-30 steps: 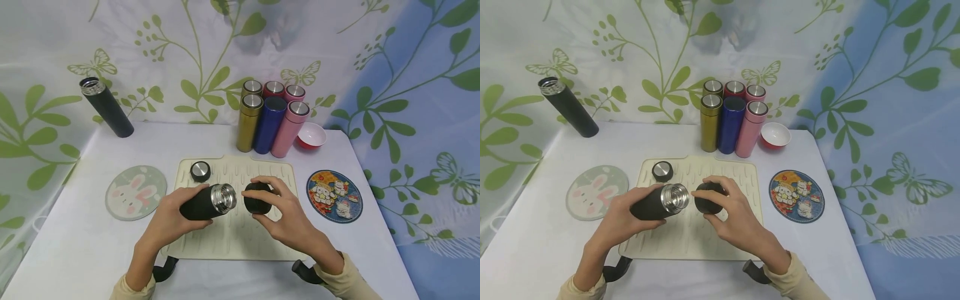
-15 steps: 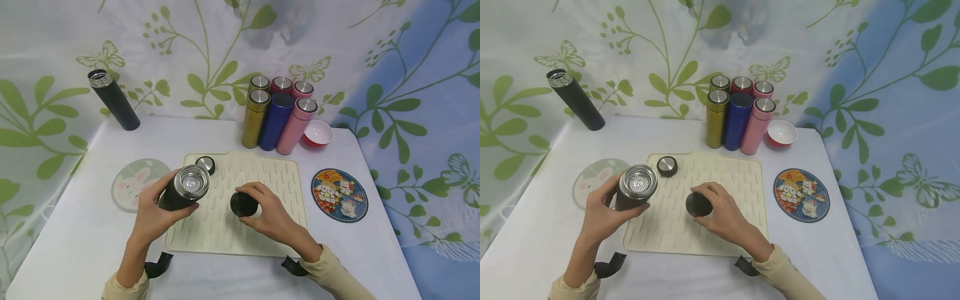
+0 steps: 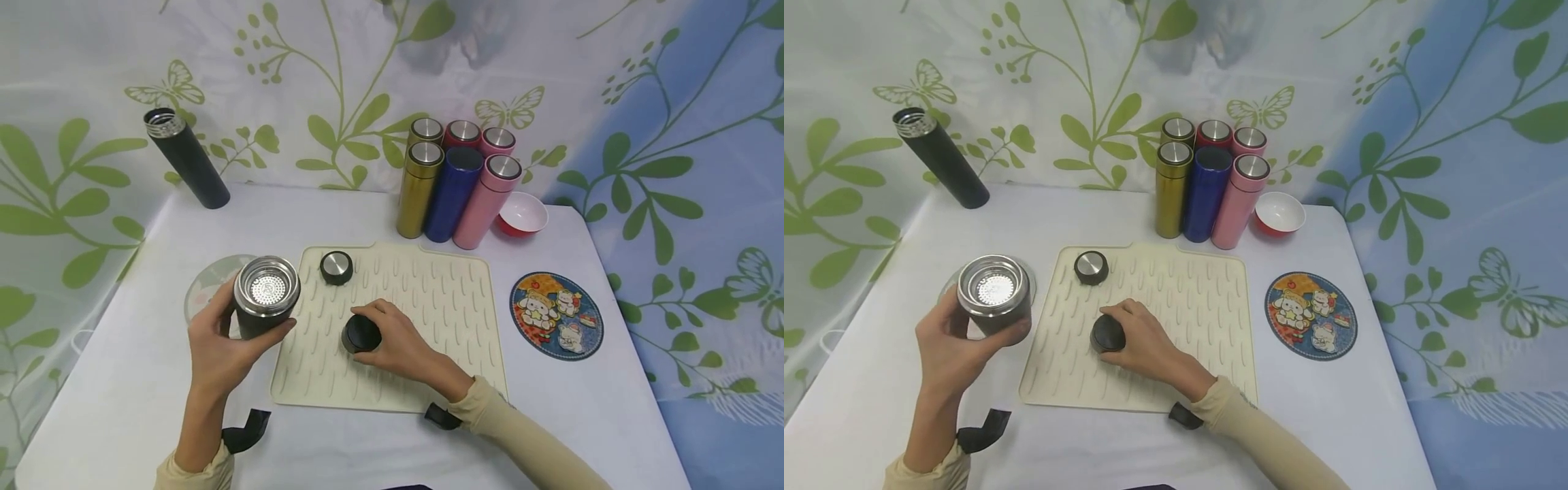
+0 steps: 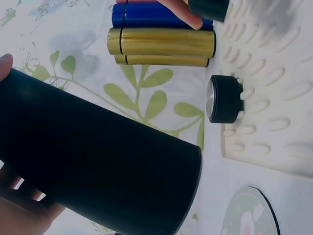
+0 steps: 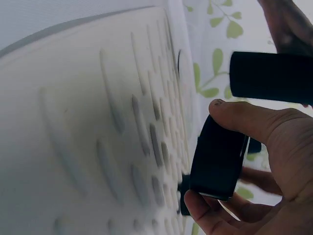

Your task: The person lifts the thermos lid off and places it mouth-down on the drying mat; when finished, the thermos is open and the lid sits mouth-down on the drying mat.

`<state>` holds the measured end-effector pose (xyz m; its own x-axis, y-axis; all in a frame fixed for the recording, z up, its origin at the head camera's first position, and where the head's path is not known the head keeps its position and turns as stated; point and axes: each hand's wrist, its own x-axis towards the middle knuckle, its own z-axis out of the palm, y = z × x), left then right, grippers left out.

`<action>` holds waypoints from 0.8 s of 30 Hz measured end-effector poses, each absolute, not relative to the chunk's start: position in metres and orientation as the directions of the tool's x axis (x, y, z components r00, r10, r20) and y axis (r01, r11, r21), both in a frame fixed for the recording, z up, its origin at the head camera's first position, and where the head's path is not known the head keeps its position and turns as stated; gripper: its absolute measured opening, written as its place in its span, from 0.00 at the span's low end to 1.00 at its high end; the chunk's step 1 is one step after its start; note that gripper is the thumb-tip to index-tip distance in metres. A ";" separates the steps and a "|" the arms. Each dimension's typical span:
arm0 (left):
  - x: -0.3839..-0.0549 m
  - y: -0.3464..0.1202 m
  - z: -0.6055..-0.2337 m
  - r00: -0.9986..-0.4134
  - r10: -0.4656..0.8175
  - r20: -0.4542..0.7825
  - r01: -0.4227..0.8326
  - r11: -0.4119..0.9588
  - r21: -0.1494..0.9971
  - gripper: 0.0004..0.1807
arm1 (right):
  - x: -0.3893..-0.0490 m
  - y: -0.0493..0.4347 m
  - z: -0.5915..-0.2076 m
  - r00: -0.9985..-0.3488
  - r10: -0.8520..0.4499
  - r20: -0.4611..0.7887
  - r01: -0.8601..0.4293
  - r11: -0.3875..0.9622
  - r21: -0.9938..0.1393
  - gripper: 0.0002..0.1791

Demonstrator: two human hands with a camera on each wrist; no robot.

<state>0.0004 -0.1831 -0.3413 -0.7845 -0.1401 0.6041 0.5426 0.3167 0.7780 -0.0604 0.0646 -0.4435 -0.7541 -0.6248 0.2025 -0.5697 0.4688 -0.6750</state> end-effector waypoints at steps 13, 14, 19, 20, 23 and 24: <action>0.002 -0.187 -0.343 -0.750 -0.218 0.625 0.581 0.236 0.779 0.41 | -0.072 0.018 -0.452 -0.698 -0.681 0.221 -0.661 0.493 -0.566 0.40; 0.002 -0.187 -0.343 -0.744 -0.227 0.629 0.592 0.214 0.777 0.41 | -0.073 0.015 -0.453 -0.693 -0.688 0.216 -0.664 0.493 -0.562 0.39; 0.002 -0.187 -0.343 -0.731 -0.257 0.632 0.611 0.165 0.774 0.40 | -0.077 0.005 -0.458 -0.683 -0.714 0.154 -0.667 0.523 -0.531 0.39; 0.002 -0.187 -0.343 -0.731 -0.258 0.631 0.609 0.169 0.775 0.40 | -0.077 0.003 -0.459 -0.681 -0.719 0.139 -0.667 0.531 -0.523 0.39; 0.003 -0.188 -0.343 -0.732 -0.256 0.632 0.604 0.185 0.775 0.41 | -0.079 0.001 -0.460 -0.677 -0.730 0.096 -0.667 0.553 -0.499 0.39; 0.003 -0.188 -0.343 -0.732 -0.255 0.631 0.602 0.190 0.775 0.41 | -0.079 0.001 -0.461 -0.675 -0.732 0.087 -0.668 0.558 -0.492 0.39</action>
